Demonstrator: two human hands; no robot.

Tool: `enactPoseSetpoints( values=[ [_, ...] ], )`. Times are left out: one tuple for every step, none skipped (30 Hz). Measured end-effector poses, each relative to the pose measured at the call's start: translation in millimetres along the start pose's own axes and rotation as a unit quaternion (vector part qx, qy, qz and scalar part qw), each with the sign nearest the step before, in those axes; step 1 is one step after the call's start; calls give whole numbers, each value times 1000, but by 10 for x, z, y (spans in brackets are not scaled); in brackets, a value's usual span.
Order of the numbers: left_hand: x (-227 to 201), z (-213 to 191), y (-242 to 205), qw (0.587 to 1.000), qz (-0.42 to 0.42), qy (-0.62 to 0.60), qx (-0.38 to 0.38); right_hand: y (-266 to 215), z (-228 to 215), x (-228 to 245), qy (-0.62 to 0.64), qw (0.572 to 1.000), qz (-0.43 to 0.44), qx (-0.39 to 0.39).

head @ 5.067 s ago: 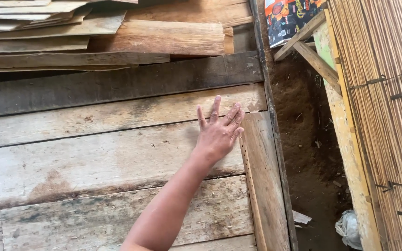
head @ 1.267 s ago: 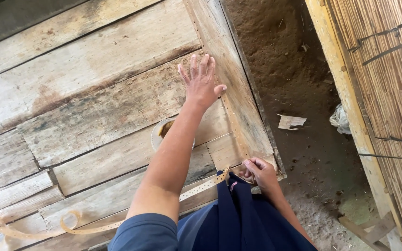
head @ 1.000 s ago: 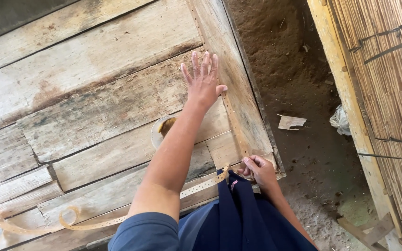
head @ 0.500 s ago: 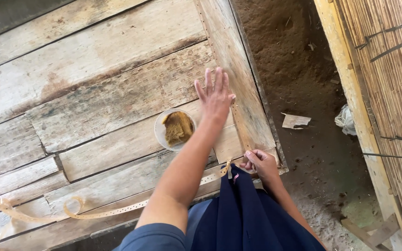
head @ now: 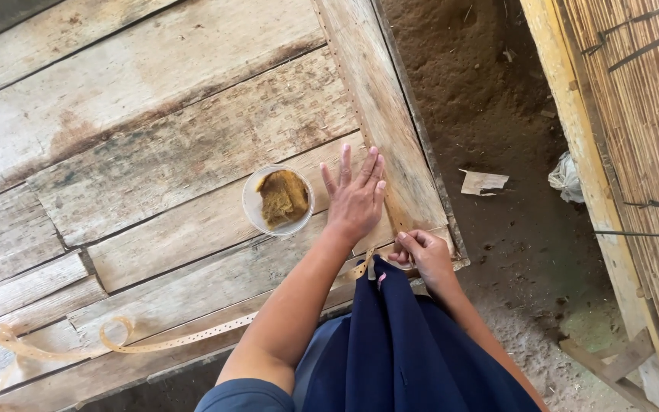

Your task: Applying adhesive to flexible wooden strips and attaching them to a wooden surface

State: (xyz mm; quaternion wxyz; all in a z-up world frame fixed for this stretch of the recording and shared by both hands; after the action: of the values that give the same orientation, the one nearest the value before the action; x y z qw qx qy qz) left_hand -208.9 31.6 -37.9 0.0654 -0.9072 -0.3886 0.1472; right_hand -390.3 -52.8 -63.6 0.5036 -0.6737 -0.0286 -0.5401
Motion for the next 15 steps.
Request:
enactPoseSetpoints(
  values=[
    [-19, 5, -47, 1000, 9, -5, -3, -3, 5, 12, 4, 1000, 6, -3],
    [-38, 9, -92, 1000, 19, -9, -6, -5, 11, 26, 8, 1000, 11, -5],
    [-48, 46, -116, 1000, 19, -10, -5, -8, 15, 31, 8, 1000, 12, -6],
    [-64, 82, -141, 1000, 26, -5, -9, -12, 13, 33, 11, 1000, 21, -10],
    [-80, 118, -167, 999, 33, -1, -12, -17, 13, 35, 14, 999, 30, -15],
    [-95, 143, -194, 999, 33, -1, -12, -31, 30, 63, 13, 999, 30, -15],
    [-111, 164, -223, 999, 35, 8, -20, -45, 48, 92, 10, 999, 30, -16],
    [-132, 188, -255, 999, 38, 16, -28, -64, 61, 118, 6, 999, 30, -17],
    [-139, 213, -279, 999, 37, 15, -27, -106, 91, 181, 5, 999, 30, -17],
    [-151, 226, -296, 998, 43, 14, -42, -144, 120, 246, 1, 999, 34, -20],
    [-161, 237, -315, 997, 49, 13, -57, -182, 150, 313, -4, 999, 38, -24],
    [-170, 251, -339, 997, 48, 12, -57, -174, 145, 304, -5, 999, 37, -23],
    [-183, 257, -365, 996, 53, 12, -68, -166, 140, 296, -10, 999, 38, -22],
    [-197, 263, -390, 995, 57, 12, -79, -158, 134, 289, -15, 999, 39, -21],
    [-209, 297, -421, 995, 57, 12, -80, -133, 124, 246, -15, 999, 39, -21]
  ],
)
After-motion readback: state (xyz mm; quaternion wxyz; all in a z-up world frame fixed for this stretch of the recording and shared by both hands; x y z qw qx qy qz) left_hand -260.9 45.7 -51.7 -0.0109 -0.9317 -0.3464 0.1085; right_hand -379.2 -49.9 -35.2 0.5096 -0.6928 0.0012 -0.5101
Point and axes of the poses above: each hand's wrist, its own y-axis towards the middle knuckle, its own z-axis out of the palm, x = y × z, the point moved 3 cm from there along y, towards the middle knuckle, and after that the axes turned 10 degrees about y, right-handed, at the moved point
